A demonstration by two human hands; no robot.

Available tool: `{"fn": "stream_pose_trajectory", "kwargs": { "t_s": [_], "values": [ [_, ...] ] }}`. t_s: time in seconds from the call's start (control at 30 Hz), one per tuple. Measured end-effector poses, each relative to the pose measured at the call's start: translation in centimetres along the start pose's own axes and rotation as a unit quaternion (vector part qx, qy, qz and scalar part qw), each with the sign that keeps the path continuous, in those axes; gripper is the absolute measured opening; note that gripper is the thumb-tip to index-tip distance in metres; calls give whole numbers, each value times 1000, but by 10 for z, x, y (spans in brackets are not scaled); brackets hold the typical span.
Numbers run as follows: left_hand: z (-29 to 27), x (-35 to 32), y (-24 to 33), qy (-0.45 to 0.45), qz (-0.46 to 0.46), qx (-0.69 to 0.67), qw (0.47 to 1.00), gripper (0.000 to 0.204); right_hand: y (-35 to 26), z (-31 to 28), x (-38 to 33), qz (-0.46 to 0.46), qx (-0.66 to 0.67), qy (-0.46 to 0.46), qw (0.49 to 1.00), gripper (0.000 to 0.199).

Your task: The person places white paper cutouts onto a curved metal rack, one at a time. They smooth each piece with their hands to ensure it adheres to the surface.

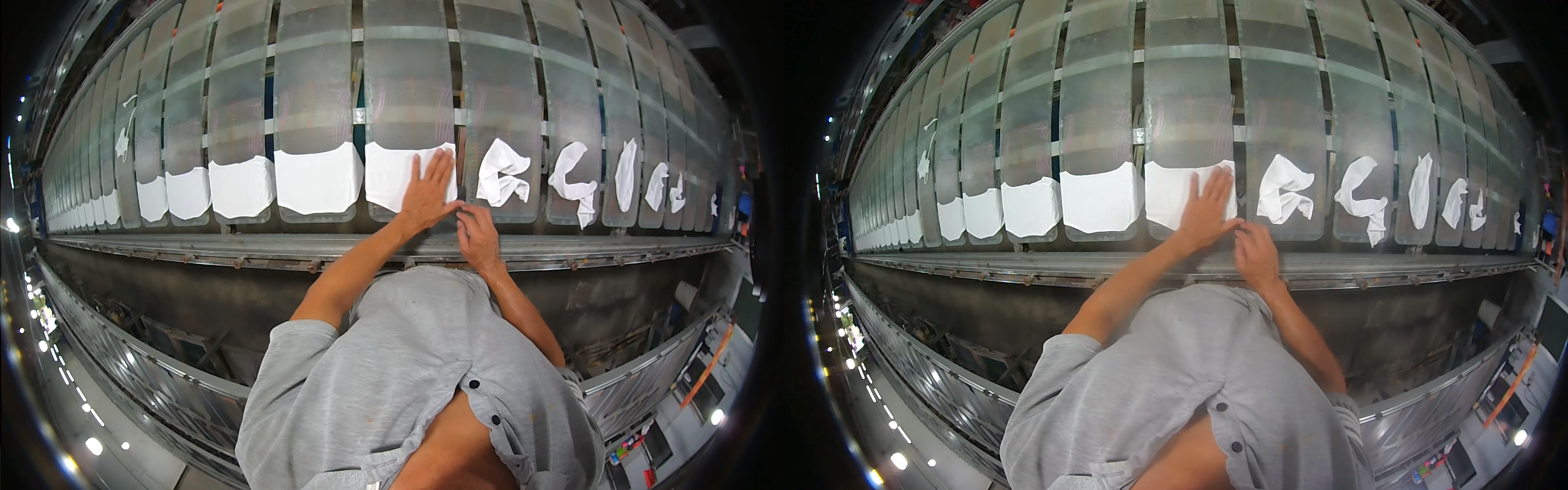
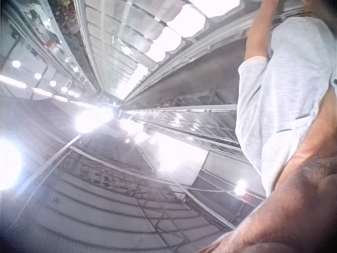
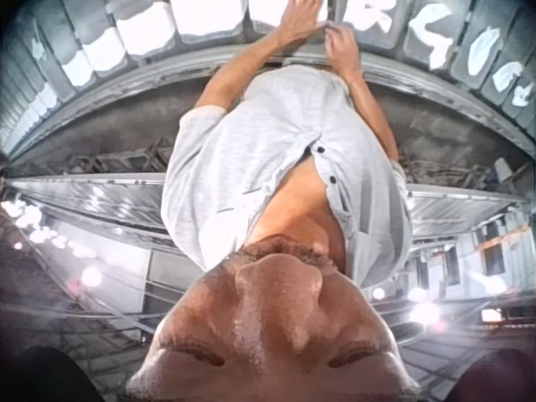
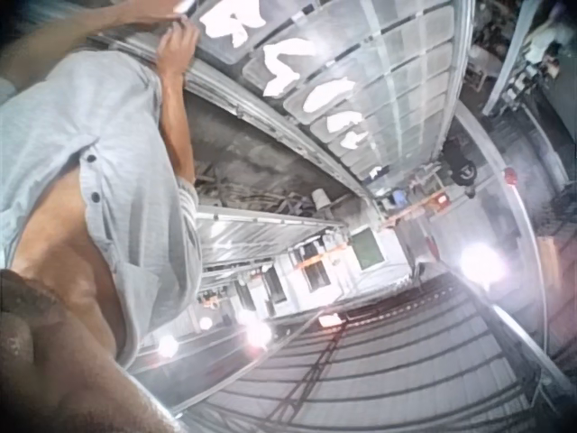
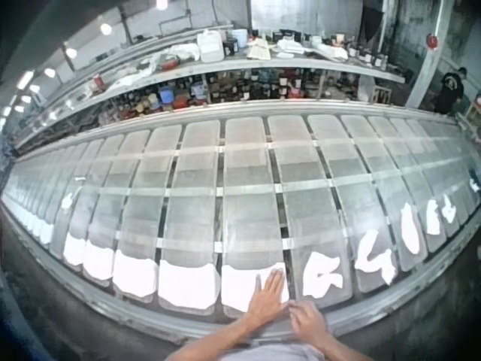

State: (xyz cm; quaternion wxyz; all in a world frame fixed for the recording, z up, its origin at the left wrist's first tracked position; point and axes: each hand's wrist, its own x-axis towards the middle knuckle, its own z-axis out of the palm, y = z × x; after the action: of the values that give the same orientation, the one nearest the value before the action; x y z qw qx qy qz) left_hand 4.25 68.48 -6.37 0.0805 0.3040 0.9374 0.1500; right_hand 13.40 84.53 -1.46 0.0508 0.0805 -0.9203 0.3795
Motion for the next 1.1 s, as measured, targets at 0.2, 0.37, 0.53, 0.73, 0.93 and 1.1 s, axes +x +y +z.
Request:
{"fn": "stream_pose_trajectory", "kwargs": {
  "t_s": [0.2, 0.37, 0.53, 0.73, 0.93, 1.1],
  "values": [
    [6, -13, 0, 84, -41, -61, 994, 105, 14, -23, -26, 55, -26, 80, 995, 14],
    [-11, -61, -48, 84, -153, 10, 985, 101, 33, -46, -79, 146, -54, 140, 978, 11],
    [-5, -60, -37, 106, -172, -4, 979, 102, 47, -55, -103, 208, -46, 146, 966, 10],
    [7, -27, -21, 134, -210, 11, 969, 103, 53, -70, -60, 151, -9, 137, 979, 10],
    [10, -31, -16, 126, -226, 16, 966, 101, 93, -89, -25, 88, 28, 102, 991, 10],
    [16, -62, 18, 111, -247, 35, 962, 97, 134, -110, -9, 33, 3, 83, 996, 8]
  ]
}}
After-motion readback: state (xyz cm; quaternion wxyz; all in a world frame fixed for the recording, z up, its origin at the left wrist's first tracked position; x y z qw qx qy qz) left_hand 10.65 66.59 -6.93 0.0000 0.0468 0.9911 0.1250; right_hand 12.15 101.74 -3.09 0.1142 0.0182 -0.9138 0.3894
